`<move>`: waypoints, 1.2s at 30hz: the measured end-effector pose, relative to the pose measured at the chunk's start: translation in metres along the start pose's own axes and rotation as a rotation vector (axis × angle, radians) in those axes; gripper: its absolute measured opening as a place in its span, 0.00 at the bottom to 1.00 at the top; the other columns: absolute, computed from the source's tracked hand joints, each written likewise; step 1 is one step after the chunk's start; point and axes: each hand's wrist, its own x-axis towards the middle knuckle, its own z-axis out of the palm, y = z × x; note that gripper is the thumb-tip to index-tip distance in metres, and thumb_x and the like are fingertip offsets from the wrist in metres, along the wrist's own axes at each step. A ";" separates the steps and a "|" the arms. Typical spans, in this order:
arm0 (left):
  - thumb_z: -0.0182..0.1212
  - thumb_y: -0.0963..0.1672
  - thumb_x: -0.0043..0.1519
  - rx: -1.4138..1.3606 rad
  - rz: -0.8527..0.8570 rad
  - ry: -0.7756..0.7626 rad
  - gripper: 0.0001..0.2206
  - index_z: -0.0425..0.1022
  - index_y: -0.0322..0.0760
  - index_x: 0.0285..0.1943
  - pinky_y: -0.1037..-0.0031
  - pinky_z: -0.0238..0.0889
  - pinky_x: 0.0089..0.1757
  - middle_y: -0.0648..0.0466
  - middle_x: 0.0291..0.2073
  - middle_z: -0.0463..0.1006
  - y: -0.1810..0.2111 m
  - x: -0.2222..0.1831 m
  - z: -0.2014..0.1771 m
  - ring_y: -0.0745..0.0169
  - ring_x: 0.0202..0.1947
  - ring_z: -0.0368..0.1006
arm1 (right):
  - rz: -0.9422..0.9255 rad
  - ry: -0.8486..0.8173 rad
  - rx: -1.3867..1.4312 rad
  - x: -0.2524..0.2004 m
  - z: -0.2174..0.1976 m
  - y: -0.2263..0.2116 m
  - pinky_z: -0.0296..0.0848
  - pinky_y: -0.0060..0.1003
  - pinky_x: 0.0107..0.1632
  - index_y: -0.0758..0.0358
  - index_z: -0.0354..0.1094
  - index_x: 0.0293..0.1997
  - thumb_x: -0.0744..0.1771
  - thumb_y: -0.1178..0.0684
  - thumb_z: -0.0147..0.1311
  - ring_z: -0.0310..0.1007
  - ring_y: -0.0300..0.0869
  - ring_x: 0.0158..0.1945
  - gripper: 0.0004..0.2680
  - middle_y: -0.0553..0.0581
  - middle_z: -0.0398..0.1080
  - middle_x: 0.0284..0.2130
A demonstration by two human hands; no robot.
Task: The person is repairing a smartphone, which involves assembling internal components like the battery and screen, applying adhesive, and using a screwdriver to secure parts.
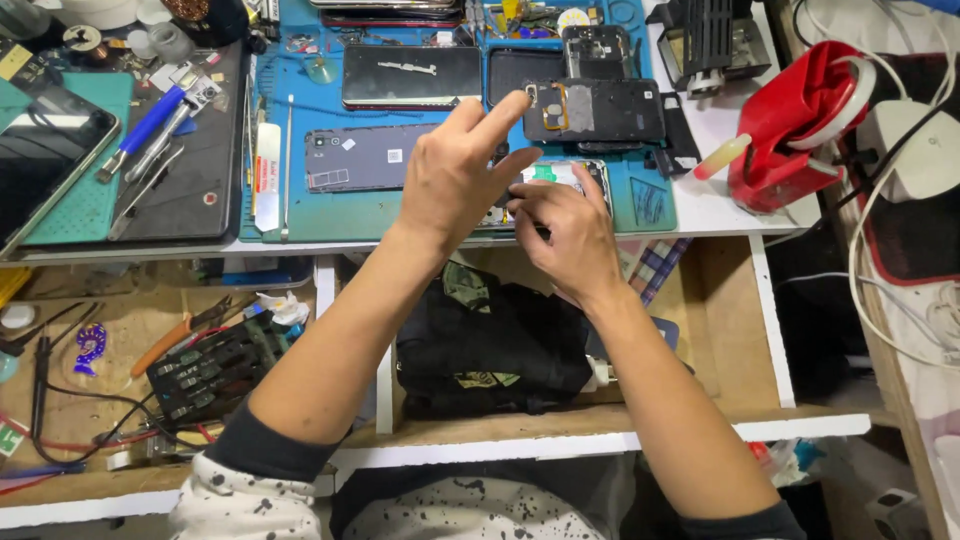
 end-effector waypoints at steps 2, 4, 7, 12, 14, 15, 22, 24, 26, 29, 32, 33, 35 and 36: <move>0.73 0.47 0.60 -0.040 -0.014 -0.031 0.25 0.68 0.64 0.66 0.56 0.74 0.29 0.60 0.26 0.64 0.000 -0.001 0.003 0.47 0.23 0.74 | 0.014 -0.021 0.004 0.003 -0.002 0.000 0.50 0.52 0.72 0.50 0.79 0.37 0.69 0.49 0.54 0.78 0.41 0.54 0.06 0.48 0.80 0.45; 0.70 0.44 0.61 -0.088 -0.036 -0.088 0.26 0.68 0.67 0.67 0.54 0.74 0.30 0.60 0.25 0.66 0.005 -0.003 -0.006 0.46 0.24 0.75 | 0.052 -0.053 0.017 -0.001 -0.005 -0.003 0.48 0.52 0.72 0.50 0.80 0.37 0.69 0.48 0.53 0.78 0.42 0.54 0.07 0.48 0.80 0.45; 0.58 0.33 0.62 -0.659 -0.043 -0.301 0.24 0.72 0.50 0.64 0.50 0.74 0.45 0.44 0.40 0.83 0.004 0.006 -0.029 0.31 0.46 0.79 | 0.063 -0.045 0.094 0.004 -0.005 -0.005 0.46 0.53 0.73 0.52 0.79 0.37 0.68 0.50 0.53 0.79 0.44 0.54 0.07 0.50 0.80 0.43; 0.73 0.51 0.63 -0.265 -0.140 -0.210 0.23 0.68 0.47 0.62 0.62 0.66 0.31 0.53 0.36 0.64 0.007 0.011 -0.032 0.57 0.30 0.66 | 0.073 -0.139 0.081 0.012 -0.022 -0.022 0.46 0.61 0.74 0.61 0.78 0.32 0.66 0.57 0.55 0.79 0.41 0.50 0.06 0.54 0.80 0.44; 0.76 0.49 0.62 -0.144 -0.091 -0.139 0.22 0.69 0.47 0.60 0.62 0.65 0.26 0.54 0.33 0.63 0.010 0.004 -0.017 0.56 0.24 0.61 | 0.015 -0.115 0.035 0.010 -0.025 -0.028 0.46 0.63 0.73 0.63 0.78 0.35 0.67 0.57 0.55 0.79 0.45 0.50 0.05 0.55 0.79 0.44; 0.78 0.46 0.62 -0.014 -0.030 -0.070 0.21 0.70 0.46 0.58 0.62 0.64 0.20 0.54 0.29 0.61 0.010 0.004 -0.011 0.55 0.18 0.56 | -0.045 -0.077 -0.006 0.012 -0.025 -0.031 0.47 0.65 0.72 0.65 0.77 0.38 0.68 0.57 0.55 0.79 0.49 0.49 0.05 0.56 0.78 0.44; 0.60 0.37 0.65 -0.416 -0.001 -0.166 0.24 0.66 0.53 0.70 0.52 0.76 0.40 0.48 0.38 0.81 -0.002 -0.004 -0.017 0.37 0.40 0.80 | -0.253 0.147 -0.006 0.009 -0.008 -0.050 0.66 0.52 0.61 0.55 0.71 0.27 0.67 0.52 0.53 0.74 0.43 0.34 0.07 0.49 0.72 0.29; 0.53 0.33 0.65 -0.679 -0.037 -0.274 0.25 0.65 0.46 0.71 0.51 0.74 0.47 0.41 0.50 0.82 -0.009 -0.007 -0.023 0.35 0.51 0.78 | -0.303 0.133 0.126 0.009 -0.006 -0.063 0.70 0.49 0.57 0.53 0.72 0.28 0.68 0.48 0.52 0.72 0.40 0.30 0.09 0.47 0.70 0.27; 0.60 0.38 0.65 -0.634 -0.013 -0.232 0.22 0.67 0.45 0.69 0.54 0.74 0.49 0.43 0.51 0.80 -0.005 0.003 -0.028 0.37 0.51 0.78 | -0.375 0.111 0.130 0.003 0.002 -0.065 0.72 0.45 0.51 0.53 0.68 0.25 0.68 0.48 0.51 0.69 0.41 0.26 0.10 0.47 0.67 0.25; 0.74 0.45 0.60 -0.373 0.013 -0.095 0.23 0.70 0.47 0.64 0.58 0.75 0.42 0.51 0.43 0.74 -0.002 0.006 -0.023 0.46 0.41 0.78 | -0.494 0.054 0.175 -0.004 0.014 -0.073 0.75 0.39 0.44 0.52 0.62 0.23 0.68 0.47 0.50 0.67 0.42 0.21 0.11 0.47 0.63 0.22; 0.76 0.48 0.59 -0.051 0.020 0.030 0.24 0.71 0.58 0.63 0.61 0.74 0.30 0.60 0.31 0.64 -0.004 -0.004 0.001 0.54 0.25 0.73 | -0.529 0.002 0.225 -0.012 0.025 -0.082 0.75 0.38 0.42 0.52 0.61 0.23 0.68 0.47 0.48 0.66 0.43 0.19 0.11 0.46 0.62 0.23; 0.72 0.50 0.62 0.051 0.023 0.066 0.22 0.71 0.67 0.65 0.61 0.73 0.26 0.64 0.27 0.59 -0.003 -0.009 0.013 0.55 0.18 0.68 | -0.516 -0.020 0.233 -0.016 0.027 -0.085 0.76 0.39 0.40 0.52 0.61 0.24 0.68 0.47 0.46 0.66 0.43 0.18 0.10 0.46 0.63 0.24; 0.69 0.50 0.63 0.063 0.017 0.063 0.22 0.69 0.69 0.66 0.61 0.71 0.25 0.64 0.26 0.57 -0.002 -0.010 0.012 0.54 0.18 0.67 | -0.524 -0.015 0.242 -0.014 0.024 -0.085 0.75 0.38 0.40 0.52 0.60 0.23 0.68 0.48 0.47 0.66 0.43 0.18 0.11 0.46 0.61 0.22; 0.66 0.49 0.65 0.076 0.011 0.061 0.22 0.68 0.71 0.67 0.61 0.69 0.24 0.64 0.25 0.56 -0.001 -0.011 0.012 0.54 0.18 0.66 | -0.534 -0.010 0.253 -0.013 0.022 -0.085 0.75 0.37 0.40 0.52 0.60 0.23 0.68 0.49 0.47 0.65 0.42 0.19 0.11 0.46 0.60 0.21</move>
